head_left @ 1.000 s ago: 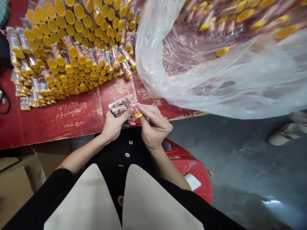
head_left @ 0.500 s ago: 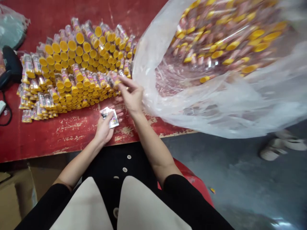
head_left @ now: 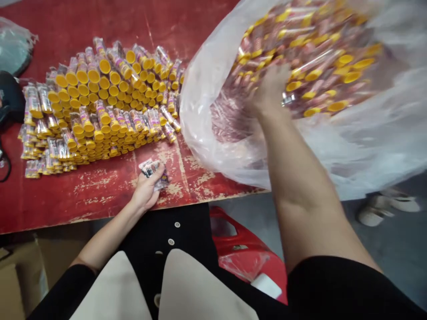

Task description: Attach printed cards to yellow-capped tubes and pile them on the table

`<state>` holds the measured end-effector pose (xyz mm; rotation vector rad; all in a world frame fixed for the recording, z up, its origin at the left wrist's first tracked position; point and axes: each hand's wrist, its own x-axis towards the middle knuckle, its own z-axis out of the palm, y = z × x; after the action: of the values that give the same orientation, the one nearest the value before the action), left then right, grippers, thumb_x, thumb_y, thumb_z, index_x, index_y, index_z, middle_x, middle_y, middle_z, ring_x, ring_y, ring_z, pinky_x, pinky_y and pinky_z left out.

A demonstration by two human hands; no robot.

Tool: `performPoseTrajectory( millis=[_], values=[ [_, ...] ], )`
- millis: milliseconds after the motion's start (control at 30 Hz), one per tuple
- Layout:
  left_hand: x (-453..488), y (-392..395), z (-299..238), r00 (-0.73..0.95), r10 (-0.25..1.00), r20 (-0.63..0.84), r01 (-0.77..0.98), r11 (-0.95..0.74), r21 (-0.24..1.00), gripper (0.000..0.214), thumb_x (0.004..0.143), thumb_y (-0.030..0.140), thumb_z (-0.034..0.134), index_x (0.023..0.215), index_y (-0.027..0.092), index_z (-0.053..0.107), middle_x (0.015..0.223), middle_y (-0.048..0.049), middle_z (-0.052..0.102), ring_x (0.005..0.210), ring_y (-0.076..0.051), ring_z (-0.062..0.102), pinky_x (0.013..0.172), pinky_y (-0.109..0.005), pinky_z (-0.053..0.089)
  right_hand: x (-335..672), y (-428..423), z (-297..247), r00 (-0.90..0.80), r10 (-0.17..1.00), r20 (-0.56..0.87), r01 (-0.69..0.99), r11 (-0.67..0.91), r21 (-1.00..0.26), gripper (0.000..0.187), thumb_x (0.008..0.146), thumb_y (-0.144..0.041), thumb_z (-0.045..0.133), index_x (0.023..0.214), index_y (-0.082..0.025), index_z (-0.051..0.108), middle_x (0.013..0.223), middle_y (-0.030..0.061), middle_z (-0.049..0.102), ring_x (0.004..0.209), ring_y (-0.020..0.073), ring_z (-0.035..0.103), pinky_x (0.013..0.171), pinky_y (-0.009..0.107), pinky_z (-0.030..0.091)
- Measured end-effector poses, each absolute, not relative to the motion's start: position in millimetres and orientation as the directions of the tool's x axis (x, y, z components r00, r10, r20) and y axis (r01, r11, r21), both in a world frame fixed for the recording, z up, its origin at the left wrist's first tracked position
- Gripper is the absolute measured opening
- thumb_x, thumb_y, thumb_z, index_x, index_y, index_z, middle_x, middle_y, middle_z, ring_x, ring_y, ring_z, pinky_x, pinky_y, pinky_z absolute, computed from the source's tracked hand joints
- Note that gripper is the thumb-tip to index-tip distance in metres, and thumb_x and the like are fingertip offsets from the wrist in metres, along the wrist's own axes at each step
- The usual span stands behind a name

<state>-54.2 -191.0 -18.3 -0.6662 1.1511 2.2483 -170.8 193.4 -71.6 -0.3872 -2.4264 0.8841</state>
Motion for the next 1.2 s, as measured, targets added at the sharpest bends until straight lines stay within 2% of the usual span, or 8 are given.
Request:
performPoseTrajectory(
  millis=[133,233,367,533,700,867,967,1200],
  values=[
    [-57.2,-180.4,-17.6,-0.811,0.220,-0.541,-0.558,-0.566,0.606,0.034,0.062,0.019,0.092,0.084,0.014,0.065,0.067,0.0054,0.061,0.059,-0.004,0.057,0.059,-0.016,0.047,-89.7,98.1,-21.1,-0.741,0.508,0.439,-0.051,0.609,-0.792,0.014,0.088,-0.012,0.060,0.096,-0.022,0.064,0.100,0.0084,0.064,0.091,0.0193,0.062,0.087,0.039,0.053],
    [-53.1,-171.8,-17.0,-0.848,0.157,-0.507,-0.484,-0.621,0.617,0.025,0.070,0.017,0.086,0.080,0.014,0.064,0.071,0.0054,0.063,0.064,-0.004,0.059,0.066,-0.017,0.047,-32.4,1.4,-8.9,-0.947,0.310,0.086,0.010,0.295,-0.955,0.023,0.075,-0.037,0.082,0.083,-0.023,0.067,0.070,-0.0018,0.058,0.055,0.0090,0.048,0.050,0.026,0.040],
    [-40.9,-169.1,-13.1,-0.844,0.148,-0.516,-0.479,-0.641,0.599,0.027,0.070,0.022,0.088,0.077,0.014,0.063,0.075,0.0045,0.066,0.068,-0.006,0.062,0.076,-0.021,0.048,-0.1,-79.6,-34.5,-0.935,0.353,-0.026,0.002,-0.068,-0.998,0.036,0.069,-0.045,0.085,0.080,-0.019,0.063,0.068,-0.0060,0.056,0.057,0.0051,0.047,0.057,0.022,0.044],
    [-31.1,-176.6,-7.5,-0.876,0.077,-0.476,-0.416,-0.620,0.665,0.029,0.066,0.023,0.090,0.079,0.015,0.065,0.076,0.0050,0.067,0.070,-0.007,0.064,0.079,-0.022,0.049,1.7,-94.6,-48.2,-0.885,0.461,-0.070,-0.043,-0.230,-0.972,0.030,0.074,-0.042,0.082,0.086,-0.021,0.066,0.075,-0.0047,0.063,0.058,0.0045,0.050,0.057,0.020,0.044],
    [-28.4,-174.6,-2.4,-0.868,-0.033,-0.495,-0.360,-0.645,0.674,0.040,0.062,0.029,0.093,0.074,0.016,0.057,0.064,0.0087,0.058,0.056,-0.004,0.056,0.062,-0.018,0.044,7.3,-92.3,-34.8,-0.904,0.426,-0.038,-0.027,-0.145,-0.989,0.036,0.083,-0.054,0.071,0.077,-0.020,0.062,0.060,-0.0050,0.054,0.050,0.0055,0.044,0.049,0.020,0.040],
    [-28.1,-178.9,5.3,-0.817,0.031,-0.575,-0.463,-0.631,0.623,0.041,0.064,0.036,0.091,0.078,0.017,0.058,0.066,0.0079,0.059,0.055,-0.004,0.055,0.056,-0.018,0.043,34.6,-75.7,-26.5,-0.910,0.376,0.175,-0.131,0.141,-0.981,0.041,0.091,-0.045,0.064,0.126,-0.025,0.060,0.112,0.0059,0.059,0.096,0.0140,0.061,0.089,0.031,0.056],
    [-28.3,-182.1,5.7,-0.802,0.067,-0.594,-0.499,-0.621,0.604,0.037,0.067,0.035,0.090,0.080,0.017,0.060,0.068,0.0080,0.060,0.056,-0.004,0.055,0.058,-0.018,0.044,49.9,-71.0,-27.7,-0.891,0.352,0.286,-0.177,0.310,-0.934,0.048,0.091,-0.036,0.065,0.137,-0.026,0.054,0.113,0.0072,0.057,0.101,0.0165,0.061,0.092,0.035,0.057],
    [-27.5,-183.4,2.3,-0.708,0.282,-0.648,-0.669,-0.563,0.486,0.033,0.070,0.033,0.088,0.076,0.016,0.061,0.069,0.0046,0.064,0.058,-0.006,0.060,0.057,-0.019,0.047,54.2,-66.7,-19.9,-0.734,0.290,0.614,-0.317,0.653,-0.687,0.033,0.083,-0.016,0.074,0.114,-0.022,0.065,0.099,0.0064,0.070,0.095,0.0196,0.068,0.085,0.036,0.059]
  ],
)
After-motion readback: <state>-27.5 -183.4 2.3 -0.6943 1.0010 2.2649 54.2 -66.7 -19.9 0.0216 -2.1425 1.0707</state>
